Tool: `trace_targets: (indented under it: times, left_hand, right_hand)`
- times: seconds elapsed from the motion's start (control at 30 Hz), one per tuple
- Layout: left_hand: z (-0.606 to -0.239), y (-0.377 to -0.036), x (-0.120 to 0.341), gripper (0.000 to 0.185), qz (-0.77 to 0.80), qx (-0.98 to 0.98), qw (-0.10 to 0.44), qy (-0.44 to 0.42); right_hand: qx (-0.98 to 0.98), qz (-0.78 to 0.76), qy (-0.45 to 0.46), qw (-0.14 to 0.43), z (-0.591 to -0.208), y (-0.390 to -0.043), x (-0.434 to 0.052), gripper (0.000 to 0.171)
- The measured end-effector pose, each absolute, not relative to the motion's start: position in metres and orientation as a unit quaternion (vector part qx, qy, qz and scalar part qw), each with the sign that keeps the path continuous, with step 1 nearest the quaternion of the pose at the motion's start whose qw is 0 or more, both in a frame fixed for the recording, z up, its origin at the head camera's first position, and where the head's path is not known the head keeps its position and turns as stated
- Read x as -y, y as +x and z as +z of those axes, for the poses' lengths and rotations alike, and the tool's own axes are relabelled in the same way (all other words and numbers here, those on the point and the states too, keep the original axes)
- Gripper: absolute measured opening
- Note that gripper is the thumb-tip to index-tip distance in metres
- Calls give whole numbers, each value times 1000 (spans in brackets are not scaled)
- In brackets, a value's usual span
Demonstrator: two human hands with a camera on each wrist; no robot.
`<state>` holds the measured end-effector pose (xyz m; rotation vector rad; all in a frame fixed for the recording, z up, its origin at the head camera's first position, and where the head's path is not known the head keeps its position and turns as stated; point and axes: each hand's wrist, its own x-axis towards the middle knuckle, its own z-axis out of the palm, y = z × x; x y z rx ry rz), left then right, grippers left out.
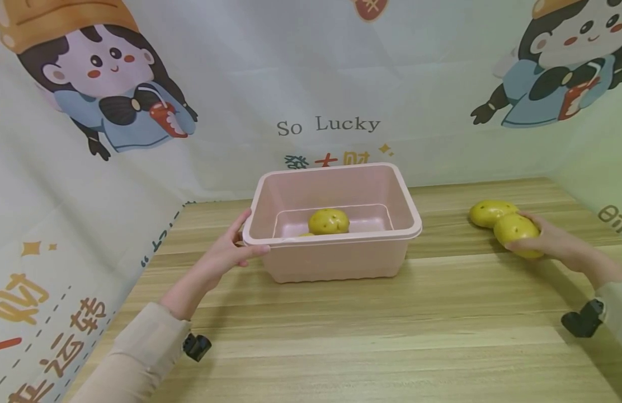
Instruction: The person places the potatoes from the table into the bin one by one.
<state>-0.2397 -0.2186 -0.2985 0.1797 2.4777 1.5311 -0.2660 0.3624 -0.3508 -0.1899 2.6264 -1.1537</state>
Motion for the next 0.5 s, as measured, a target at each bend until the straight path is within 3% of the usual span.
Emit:
trace_targets:
  times: [0.5]
  left_hand:
    - [-299, -241, 219, 93, 526, -841, 112, 59]
  right_hand:
    - [-910, -386, -83, 128, -330, -273, -356, 87]
